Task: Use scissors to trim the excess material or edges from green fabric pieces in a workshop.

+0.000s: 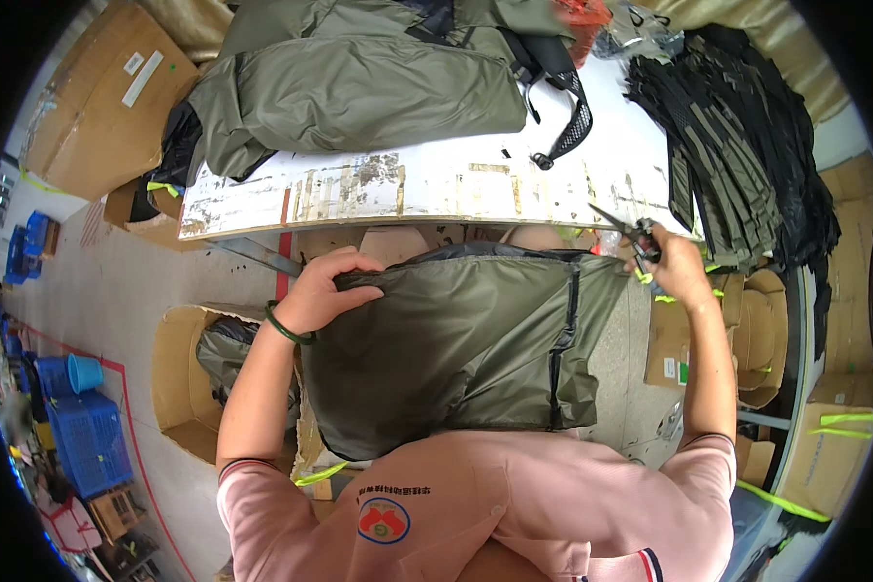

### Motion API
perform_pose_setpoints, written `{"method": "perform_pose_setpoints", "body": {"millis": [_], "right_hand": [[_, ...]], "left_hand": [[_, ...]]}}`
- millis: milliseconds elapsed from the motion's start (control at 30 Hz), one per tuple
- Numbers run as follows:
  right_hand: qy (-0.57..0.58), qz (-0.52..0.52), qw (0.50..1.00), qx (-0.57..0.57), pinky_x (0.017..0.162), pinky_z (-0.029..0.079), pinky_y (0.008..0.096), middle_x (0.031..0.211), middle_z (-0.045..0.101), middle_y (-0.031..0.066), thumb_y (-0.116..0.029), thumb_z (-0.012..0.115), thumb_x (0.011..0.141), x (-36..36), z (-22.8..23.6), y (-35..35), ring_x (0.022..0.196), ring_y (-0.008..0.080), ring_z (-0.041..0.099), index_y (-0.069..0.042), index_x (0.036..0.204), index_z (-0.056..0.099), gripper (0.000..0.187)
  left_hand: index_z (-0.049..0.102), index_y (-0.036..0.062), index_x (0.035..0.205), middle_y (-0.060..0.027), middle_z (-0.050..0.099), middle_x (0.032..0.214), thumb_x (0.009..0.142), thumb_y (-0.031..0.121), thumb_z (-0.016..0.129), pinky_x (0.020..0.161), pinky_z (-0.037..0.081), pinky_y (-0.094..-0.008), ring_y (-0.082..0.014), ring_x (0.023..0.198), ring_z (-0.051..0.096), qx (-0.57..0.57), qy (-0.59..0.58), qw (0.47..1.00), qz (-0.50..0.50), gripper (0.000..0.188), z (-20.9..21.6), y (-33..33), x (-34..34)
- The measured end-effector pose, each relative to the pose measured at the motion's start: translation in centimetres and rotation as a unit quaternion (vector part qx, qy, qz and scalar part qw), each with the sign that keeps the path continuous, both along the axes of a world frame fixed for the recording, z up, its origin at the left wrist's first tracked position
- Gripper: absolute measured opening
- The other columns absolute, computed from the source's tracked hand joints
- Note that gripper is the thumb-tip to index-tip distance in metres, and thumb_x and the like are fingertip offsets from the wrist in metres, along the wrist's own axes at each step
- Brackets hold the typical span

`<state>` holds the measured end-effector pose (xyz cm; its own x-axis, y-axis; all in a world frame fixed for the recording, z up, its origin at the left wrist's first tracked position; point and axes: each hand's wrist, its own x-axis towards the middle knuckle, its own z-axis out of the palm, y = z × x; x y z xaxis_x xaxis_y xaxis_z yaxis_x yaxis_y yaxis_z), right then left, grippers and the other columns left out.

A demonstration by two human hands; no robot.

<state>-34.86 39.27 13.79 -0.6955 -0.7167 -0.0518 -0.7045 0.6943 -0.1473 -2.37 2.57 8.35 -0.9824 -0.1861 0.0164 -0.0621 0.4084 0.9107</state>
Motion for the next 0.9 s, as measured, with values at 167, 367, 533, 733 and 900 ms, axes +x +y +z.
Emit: {"method": "perform_pose_setpoints", "body": {"millis": [167, 367, 533, 733, 900], "right_hand": [[-0.032, 0.247, 0.968, -0.016, 0.076, 0.046, 0.0461, 0.080, 0.062, 0.0131, -0.044, 0.078, 0.068, 4.9, -0.4, -7.3, 0.081, 0.0343, 0.062, -0.005, 0.086, 0.055, 0.049], [-0.096, 0.371, 0.924, 0.002, 0.074, 0.044, 0.0429, 0.075, 0.059, 0.0107, -0.043, 0.078, 0.066, 6.7, -1.4, -14.1, 0.081, 0.0332, 0.060, -0.005, 0.082, 0.053, 0.048], [-0.127, 0.393, 0.911, -0.002, 0.073, 0.042, 0.0412, 0.071, 0.057, 0.0093, -0.043, 0.080, 0.064, 7.9, -1.4, -16.2, 0.077, 0.0320, 0.059, -0.005, 0.080, 0.053, 0.049], [-0.130, 0.375, 0.918, 0.008, 0.072, 0.045, 0.0438, 0.068, 0.060, 0.0117, -0.045, 0.078, 0.066, 8.4, -1.6, -16.7, 0.076, 0.0348, 0.061, -0.006, 0.079, 0.054, 0.048], [-0.130, 0.364, 0.922, -0.007, 0.068, 0.045, 0.0456, 0.065, 0.059, 0.0132, -0.049, 0.079, 0.065, 8.1, -2.5, -16.1, 0.072, 0.0373, 0.060, -0.006, 0.079, 0.057, 0.051]], "left_hand": [[0.065, 0.0027, 0.101, -0.0039, 0.062, 0.093, 0.078, 0.004, 0.075, 0.081, 0.044, -0.0261, -0.0144, 0.088, 0.057, 0.034, 0.011, 0.999, -0.015, 0.025, 0.2, 0.5, 0.2], [0.066, 0.0034, 0.100, -0.0025, 0.061, 0.090, 0.077, 0.004, 0.075, 0.078, 0.042, -0.0255, -0.0135, 0.085, 0.055, 0.071, 0.035, 0.997, -0.016, 0.025, 0.0, 0.9, 0.6], [0.065, 0.0034, 0.099, -0.0024, 0.059, 0.086, 0.076, 0.005, 0.076, 0.076, 0.041, -0.0259, -0.0143, 0.083, 0.054, 0.078, 0.049, 0.996, -0.007, 0.026, -0.5, 0.9, 1.2], [0.066, 0.0036, 0.100, -0.0024, 0.060, 0.087, 0.076, 0.007, 0.076, 0.078, 0.041, -0.0261, -0.0142, 0.085, 0.055, 0.077, 0.037, 0.996, -0.009, 0.026, -1.0, 0.4, 1.7], [0.065, 0.0047, 0.104, -0.0002, 0.064, 0.096, 0.080, 0.010, 0.074, 0.084, 0.044, -0.0251, -0.0098, 0.091, 0.056, 0.090, 0.034, 0.995, -0.012, 0.026, -1.3, 0.2, 1.8]]}}
